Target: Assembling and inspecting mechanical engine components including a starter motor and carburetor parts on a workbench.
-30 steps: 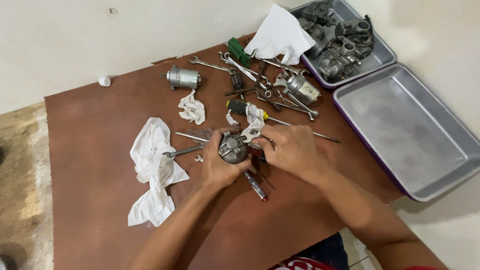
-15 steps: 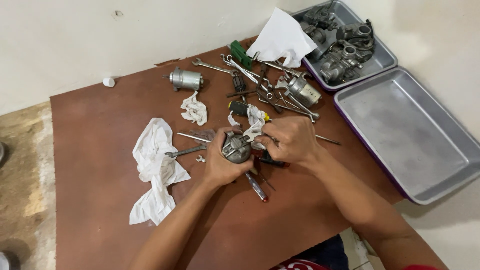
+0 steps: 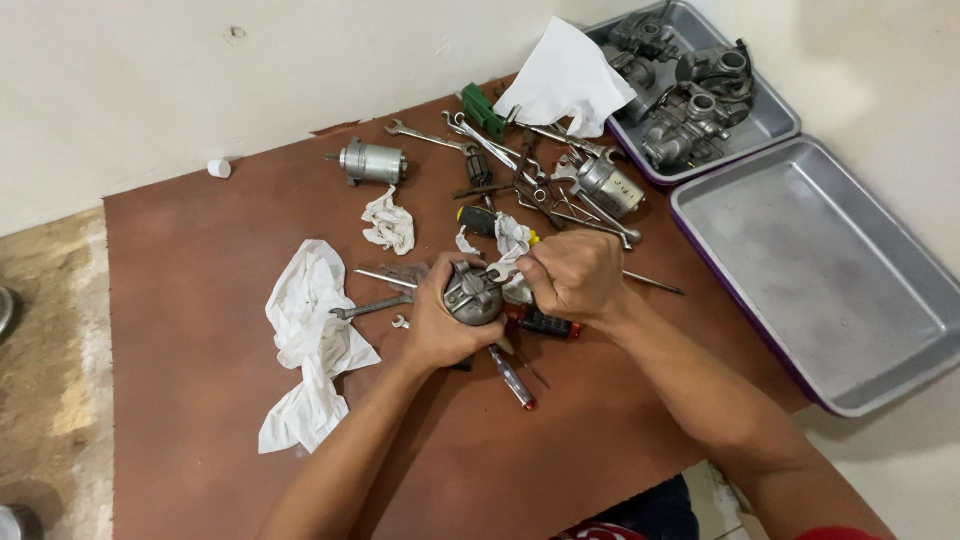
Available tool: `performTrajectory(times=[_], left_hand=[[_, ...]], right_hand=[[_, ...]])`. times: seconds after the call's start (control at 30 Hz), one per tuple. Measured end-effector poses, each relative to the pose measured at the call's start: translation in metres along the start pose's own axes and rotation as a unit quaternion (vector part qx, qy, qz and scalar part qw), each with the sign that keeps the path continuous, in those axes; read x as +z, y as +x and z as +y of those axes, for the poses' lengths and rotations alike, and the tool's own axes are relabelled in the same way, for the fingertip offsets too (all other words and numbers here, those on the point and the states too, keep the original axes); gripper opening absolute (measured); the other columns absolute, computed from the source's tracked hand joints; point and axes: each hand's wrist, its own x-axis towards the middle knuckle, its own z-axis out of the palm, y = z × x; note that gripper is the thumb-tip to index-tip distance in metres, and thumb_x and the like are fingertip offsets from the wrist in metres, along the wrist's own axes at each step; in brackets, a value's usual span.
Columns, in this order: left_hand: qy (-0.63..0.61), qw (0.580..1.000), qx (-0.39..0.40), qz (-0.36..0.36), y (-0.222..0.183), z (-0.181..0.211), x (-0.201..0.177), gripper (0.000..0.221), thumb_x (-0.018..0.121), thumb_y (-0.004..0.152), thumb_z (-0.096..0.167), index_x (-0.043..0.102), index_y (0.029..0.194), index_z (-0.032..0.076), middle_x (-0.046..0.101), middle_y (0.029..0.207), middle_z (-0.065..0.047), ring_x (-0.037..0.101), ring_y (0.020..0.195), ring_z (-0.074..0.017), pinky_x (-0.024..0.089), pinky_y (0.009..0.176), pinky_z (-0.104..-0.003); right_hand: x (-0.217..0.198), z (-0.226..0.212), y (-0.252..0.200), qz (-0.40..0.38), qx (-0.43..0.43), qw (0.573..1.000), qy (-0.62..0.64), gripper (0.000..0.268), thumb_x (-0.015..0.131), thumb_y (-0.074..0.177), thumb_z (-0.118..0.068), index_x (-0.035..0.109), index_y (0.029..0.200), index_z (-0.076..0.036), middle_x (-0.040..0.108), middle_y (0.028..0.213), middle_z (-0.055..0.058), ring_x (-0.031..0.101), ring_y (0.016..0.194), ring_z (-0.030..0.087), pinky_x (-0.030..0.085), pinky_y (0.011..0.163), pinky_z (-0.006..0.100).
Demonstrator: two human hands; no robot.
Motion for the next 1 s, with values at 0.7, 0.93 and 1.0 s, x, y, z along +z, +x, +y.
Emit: performTrajectory(times=[0.7, 0.93, 1.0], left_hand=[[-0.034, 0.995, -0.026, -0.09, 0.006, -0.006, -0.013, 0.067, 0.087, 0.045, 0.004, 0.068, 0.11, 0.005, 0.065, 0.082, -0.011, 0.064, 0.077, -0.0156, 0.057, 0.068, -0.032], [-0.055, 0.993, -0.031, -0.097, 0.007, -0.008, -0.014, 0.069, 0.087, 0.044, 0.002, 0.068, 0.111, 0.005, 0.063, 0.083, -0.012, 0.062, 0.075, -0.0166, 0.057, 0.067, -0.033], [-0.049, 0.993, -0.035, -0.097, 0.008, -0.005, -0.014, 0.07, 0.086, 0.043, 0.003, 0.068, 0.11, 0.006, 0.062, 0.082, -0.011, 0.062, 0.075, -0.0161, 0.057, 0.066, -0.033]], right_hand=[[0.055, 0.04, 0.036, 0.032, -0.114, 0.976, 0.183, 0.047, 0.049, 0.103, -0.031, 0.047, 0.059, -0.016, 0.038, 0.05, 0.004, 0.047, 0.043, 0.026, 0.04, 0.045, 0.038], [0.027, 0.036, 0.04, -0.054, -0.121, 0.972, 0.195, 0.06, 0.056, 0.1, -0.058, 0.043, 0.061, -0.015, 0.04, 0.055, 0.007, 0.049, 0.049, 0.03, 0.04, 0.047, 0.041], [0.013, 0.029, 0.047, -0.062, -0.149, 0.972, 0.173, 0.058, 0.066, 0.094, -0.057, 0.043, 0.063, -0.013, 0.04, 0.058, 0.009, 0.05, 0.052, 0.03, 0.04, 0.049, 0.043]])
